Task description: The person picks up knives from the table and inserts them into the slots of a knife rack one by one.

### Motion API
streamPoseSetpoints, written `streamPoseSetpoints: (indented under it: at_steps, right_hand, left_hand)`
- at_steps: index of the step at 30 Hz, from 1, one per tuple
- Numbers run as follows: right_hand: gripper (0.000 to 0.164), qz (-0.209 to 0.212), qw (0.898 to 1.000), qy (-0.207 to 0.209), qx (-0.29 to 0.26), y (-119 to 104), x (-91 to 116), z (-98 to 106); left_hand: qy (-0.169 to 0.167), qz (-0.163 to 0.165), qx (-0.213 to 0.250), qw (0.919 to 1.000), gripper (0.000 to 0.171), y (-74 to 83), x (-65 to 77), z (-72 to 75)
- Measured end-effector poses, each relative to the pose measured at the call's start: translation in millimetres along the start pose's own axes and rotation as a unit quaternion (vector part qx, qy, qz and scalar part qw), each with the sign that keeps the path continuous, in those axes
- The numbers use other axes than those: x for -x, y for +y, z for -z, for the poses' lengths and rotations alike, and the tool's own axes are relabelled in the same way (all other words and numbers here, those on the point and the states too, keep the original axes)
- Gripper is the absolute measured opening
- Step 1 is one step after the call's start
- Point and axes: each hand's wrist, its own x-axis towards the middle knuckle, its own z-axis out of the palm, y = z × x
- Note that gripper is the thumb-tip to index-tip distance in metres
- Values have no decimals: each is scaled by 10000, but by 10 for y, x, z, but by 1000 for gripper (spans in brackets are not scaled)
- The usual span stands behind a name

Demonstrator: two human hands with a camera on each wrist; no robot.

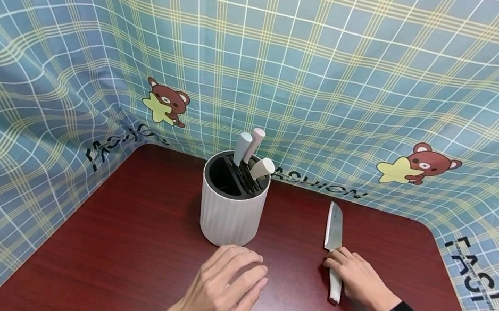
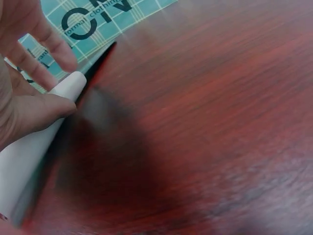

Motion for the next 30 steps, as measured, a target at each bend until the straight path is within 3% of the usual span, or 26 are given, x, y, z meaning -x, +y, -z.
streamPoseSetpoints:
  at_steps: [7, 12, 14, 17, 20, 25, 30]
  right_hand:
    - [55, 384, 9983, 76, 439, 5, 32, -26]
    - [26, 746, 9940, 242, 763, -22, 73, -51]
    - [21, 855, 9922, 265, 865, -36, 84, -49]
    - [26, 967, 9911, 250, 877, -38, 97, -50]
    - [41, 1017, 9900, 198, 958, -30, 104, -43]
    - [29, 1098, 9877, 182, 1100, -11, 111, -35]
    - [37, 1224, 9864, 190, 1079, -11, 130, -36]
  left_hand:
    - [-4, -2, -7, 10000, 13, -8, 0, 0]
    - [-6, -10, -41, 10000, 14, -4, 18, 1]
    - [-9, -8, -53, 10000, 14, -4, 24, 1]
    - [-12, -9, -65, 10000, 14, -5, 26, 5]
    - [-5, -12, -81, 10000, 14, -10, 26, 11]
    - [-4, 11, -100, 9999, 13, -20, 42, 14]
    - [-33, 50, -84, 9999, 11, -17, 82, 16]
